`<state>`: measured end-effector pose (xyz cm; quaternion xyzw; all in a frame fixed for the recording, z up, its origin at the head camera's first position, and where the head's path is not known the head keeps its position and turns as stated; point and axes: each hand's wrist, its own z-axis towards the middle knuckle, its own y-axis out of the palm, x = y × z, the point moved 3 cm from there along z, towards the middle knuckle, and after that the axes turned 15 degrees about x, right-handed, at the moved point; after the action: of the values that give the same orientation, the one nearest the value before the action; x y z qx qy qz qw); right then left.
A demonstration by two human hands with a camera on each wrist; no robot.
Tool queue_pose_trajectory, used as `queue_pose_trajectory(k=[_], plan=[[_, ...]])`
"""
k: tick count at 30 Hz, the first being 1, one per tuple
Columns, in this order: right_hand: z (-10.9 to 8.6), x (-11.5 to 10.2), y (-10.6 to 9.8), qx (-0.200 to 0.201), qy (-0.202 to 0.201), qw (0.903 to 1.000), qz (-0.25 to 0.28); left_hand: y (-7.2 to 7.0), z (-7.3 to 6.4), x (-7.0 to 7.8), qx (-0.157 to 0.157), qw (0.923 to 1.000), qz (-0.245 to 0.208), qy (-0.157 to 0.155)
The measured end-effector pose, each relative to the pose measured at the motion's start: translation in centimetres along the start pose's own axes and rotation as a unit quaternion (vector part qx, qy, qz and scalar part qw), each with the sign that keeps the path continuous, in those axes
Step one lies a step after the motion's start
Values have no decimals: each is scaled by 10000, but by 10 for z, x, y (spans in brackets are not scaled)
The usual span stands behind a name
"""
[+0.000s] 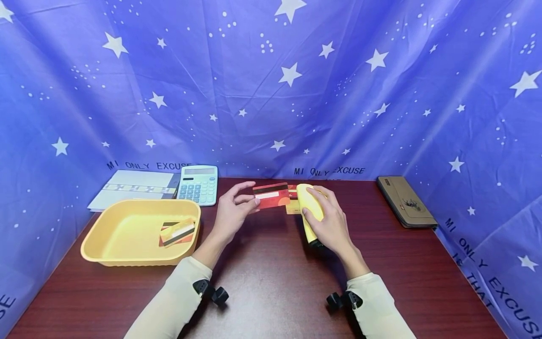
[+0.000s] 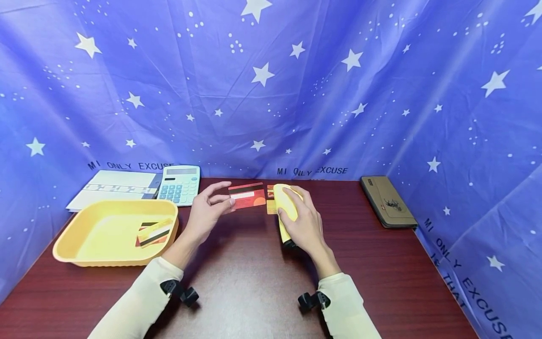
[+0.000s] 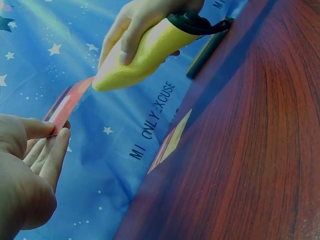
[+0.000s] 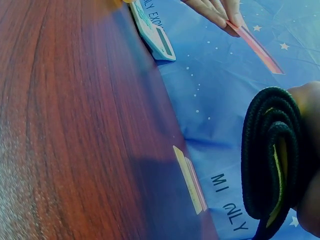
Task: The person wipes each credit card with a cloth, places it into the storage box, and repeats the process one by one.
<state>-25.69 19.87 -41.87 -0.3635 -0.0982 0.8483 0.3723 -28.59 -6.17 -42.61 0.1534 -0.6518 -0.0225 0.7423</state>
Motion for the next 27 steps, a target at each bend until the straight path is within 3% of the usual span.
queue_pose_trajectory(k=[6,15,27], plan=[[0,-1,0,2,5,10000,48,0,0,0,-10,9999,-98,-26],[1,-3,-2,111,-64,9998,135,1,0,-5,-66,9997,199,-87],[-2,-10,3,131,-200,9994,258,2,0,-11,-128,9995,240,-128]])
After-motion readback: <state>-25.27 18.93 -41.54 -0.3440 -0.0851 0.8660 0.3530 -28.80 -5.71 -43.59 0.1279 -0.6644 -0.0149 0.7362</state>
